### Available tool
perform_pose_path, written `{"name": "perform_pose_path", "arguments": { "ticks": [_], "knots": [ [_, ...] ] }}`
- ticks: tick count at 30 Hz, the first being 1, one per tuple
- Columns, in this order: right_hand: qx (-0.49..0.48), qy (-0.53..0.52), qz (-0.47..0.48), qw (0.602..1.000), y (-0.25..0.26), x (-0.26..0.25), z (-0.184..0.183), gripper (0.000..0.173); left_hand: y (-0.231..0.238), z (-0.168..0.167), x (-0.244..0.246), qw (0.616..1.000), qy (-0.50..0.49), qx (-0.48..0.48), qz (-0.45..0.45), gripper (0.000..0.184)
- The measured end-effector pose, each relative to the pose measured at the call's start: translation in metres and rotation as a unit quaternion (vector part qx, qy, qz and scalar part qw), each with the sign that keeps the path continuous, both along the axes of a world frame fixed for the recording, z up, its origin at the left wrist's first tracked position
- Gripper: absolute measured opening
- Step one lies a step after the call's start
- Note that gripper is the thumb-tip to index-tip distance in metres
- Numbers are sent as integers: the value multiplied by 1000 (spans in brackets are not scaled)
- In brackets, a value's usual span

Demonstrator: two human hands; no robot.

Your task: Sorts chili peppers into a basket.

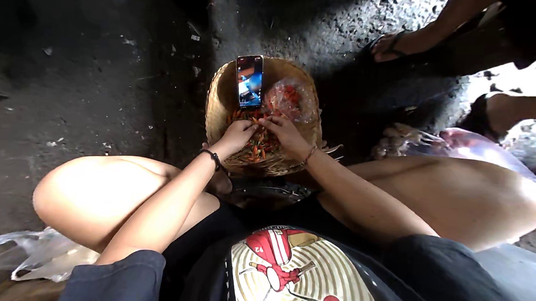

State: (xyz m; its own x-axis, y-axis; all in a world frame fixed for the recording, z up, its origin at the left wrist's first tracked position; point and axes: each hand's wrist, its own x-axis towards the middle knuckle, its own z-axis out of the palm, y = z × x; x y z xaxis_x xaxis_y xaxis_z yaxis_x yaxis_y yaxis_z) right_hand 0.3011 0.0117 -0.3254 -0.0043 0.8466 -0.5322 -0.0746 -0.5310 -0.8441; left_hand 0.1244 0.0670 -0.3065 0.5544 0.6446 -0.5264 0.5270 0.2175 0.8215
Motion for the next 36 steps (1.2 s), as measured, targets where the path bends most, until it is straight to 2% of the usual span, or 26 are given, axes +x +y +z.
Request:
{"name": "perform_pose_path", "arguments": {
  "ticks": [4, 8, 12, 15, 17, 18, 21, 23, 24, 27, 29, 32, 36],
  "knots": [
    [-15, 97, -29, 995, 0, 0, 1, 20, 0, -2, -1, 998, -39, 50, -11, 30],
    [-26, 215, -47, 975, 0, 2, 2, 23, 0, -8, -3, 990, -93, 102, -16, 26],
    [-37, 263, -62, 962, 0, 2, 6, 28, -1, -8, -3, 983, -133, 126, -28, 25],
    [-84, 264, -94, 956, 1, 2, 5, 32, -4, -4, 0, 973, -184, 129, -48, 25],
    [-101, 241, -113, 959, -2, 0, -1, 33, -4, 1, 2, 976, -168, 127, -51, 25],
    [-104, 222, -121, 962, -2, 0, -4, 32, -1, 2, 0, 980, -125, 141, -57, 25],
    [-109, 137, -129, 976, -2, 1, -7, 27, 11, 9, -10, 975, 96, 159, -122, 27],
    [-101, 93, -104, 985, -1, 3, -11, 25, 14, 5, -16, 944, 230, 165, -169, 28],
    [-94, 66, -77, 990, -1, 5, -13, 27, 14, 3, -17, 932, 267, 172, -174, 28],
    [-64, -22, 4, 998, -1, 4, -15, 30, 11, 1, -15, 922, 287, 192, -177, 29],
    [-19, -118, 86, 989, -4, 0, -18, 29, 9, 1, -13, 923, 278, 195, -179, 28],
    [45, -247, 222, 942, -7, -4, -27, 26, 9, 0, -12, 920, 283, 197, -184, 28],
    [23, -368, 337, 866, -15, -11, -22, 31, 7, 0, -9, 920, 284, 185, -196, 30]
  ]
}}
